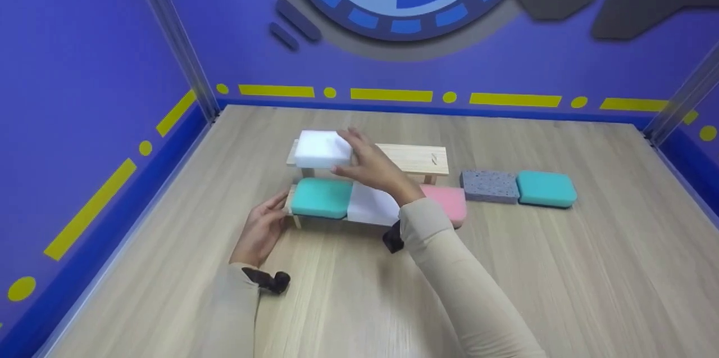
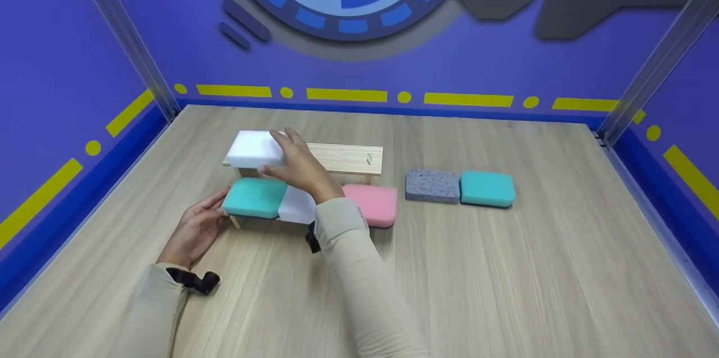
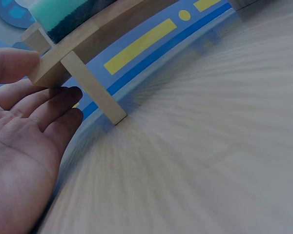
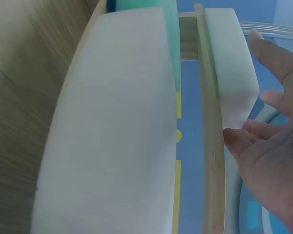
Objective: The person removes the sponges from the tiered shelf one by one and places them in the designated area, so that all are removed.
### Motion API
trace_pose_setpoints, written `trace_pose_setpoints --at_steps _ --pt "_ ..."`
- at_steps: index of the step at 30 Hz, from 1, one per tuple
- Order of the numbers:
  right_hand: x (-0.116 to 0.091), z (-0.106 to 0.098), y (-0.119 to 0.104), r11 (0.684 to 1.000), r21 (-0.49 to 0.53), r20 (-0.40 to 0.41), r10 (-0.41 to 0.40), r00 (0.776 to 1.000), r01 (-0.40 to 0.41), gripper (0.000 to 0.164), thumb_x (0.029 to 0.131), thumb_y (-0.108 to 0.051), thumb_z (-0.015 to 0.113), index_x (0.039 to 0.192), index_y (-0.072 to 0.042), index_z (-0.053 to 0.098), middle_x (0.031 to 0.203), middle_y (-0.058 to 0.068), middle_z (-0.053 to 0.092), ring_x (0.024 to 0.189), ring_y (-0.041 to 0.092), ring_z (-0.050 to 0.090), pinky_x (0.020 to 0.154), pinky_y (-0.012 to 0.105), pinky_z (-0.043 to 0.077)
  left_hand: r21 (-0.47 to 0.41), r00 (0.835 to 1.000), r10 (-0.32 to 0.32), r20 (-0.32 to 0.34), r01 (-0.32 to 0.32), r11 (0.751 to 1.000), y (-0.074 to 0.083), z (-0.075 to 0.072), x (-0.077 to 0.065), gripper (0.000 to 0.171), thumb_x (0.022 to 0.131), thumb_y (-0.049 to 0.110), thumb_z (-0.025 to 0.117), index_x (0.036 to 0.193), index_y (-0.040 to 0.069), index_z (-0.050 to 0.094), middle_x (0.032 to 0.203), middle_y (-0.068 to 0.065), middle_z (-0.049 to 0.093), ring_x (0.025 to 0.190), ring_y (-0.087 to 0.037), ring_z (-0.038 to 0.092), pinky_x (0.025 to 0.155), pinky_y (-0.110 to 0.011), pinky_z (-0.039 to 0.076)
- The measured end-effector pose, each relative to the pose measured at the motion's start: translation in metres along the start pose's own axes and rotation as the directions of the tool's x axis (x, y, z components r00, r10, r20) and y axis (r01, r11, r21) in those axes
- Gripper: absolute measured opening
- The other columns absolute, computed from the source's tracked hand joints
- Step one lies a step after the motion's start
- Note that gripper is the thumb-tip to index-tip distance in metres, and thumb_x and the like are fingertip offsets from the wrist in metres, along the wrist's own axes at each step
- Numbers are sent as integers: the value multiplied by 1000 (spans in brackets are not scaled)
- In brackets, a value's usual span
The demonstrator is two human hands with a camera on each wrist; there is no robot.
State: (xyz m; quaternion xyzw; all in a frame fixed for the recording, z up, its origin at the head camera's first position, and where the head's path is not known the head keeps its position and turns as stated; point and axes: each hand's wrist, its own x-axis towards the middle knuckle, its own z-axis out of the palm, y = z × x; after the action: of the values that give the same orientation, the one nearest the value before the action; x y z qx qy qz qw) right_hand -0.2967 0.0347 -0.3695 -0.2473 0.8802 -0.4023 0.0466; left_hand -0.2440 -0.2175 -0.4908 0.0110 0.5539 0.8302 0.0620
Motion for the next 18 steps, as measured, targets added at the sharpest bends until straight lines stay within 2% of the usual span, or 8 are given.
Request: trace_pose_setpoints --at_steps 7,10,14,18 --pt "3 4 -1 999 -19 -3 38 999 -38 78 89 -33 68 153 -17 26 162 11 8 148 32 14 119 50 20 -1 1000 5 9 -5 1000 1 1 -1 56 92 -9 39 146 -12 23 155 -27 23 145 -31 22 119 -41 19" --pt "4 5 -1 998 -31 -6 46 999 -46 79 88 -33 68 153 -17 26 163 11 6 149 30 10 119 49 19 12 1000 5 9 -5 1000 1 1 -1 57 91 -10 39 146 -11 23 155 -25 23 145 -30 23 116 -34 28" --pt "5 6 -1 998 -43 0 55 999 -55 76 89 -32 67 152 -16 28 163 11 7 149 30 11 119 47 19 27 1000 15 3 -15 1000 0 0 -1 57 91 -12 39 146 -11 26 155 -25 26 138 -20 37 102 -20 41" --pt "6 7 -2 997 -58 -5 55 998 -55 69 91 -29 66 150 -13 34 162 13 11 148 31 17 119 44 22 21 1000 29 -4 -29 999 0 1 0 56 91 -11 41 145 -11 28 153 -26 28 124 -9 50 98 -18 44"
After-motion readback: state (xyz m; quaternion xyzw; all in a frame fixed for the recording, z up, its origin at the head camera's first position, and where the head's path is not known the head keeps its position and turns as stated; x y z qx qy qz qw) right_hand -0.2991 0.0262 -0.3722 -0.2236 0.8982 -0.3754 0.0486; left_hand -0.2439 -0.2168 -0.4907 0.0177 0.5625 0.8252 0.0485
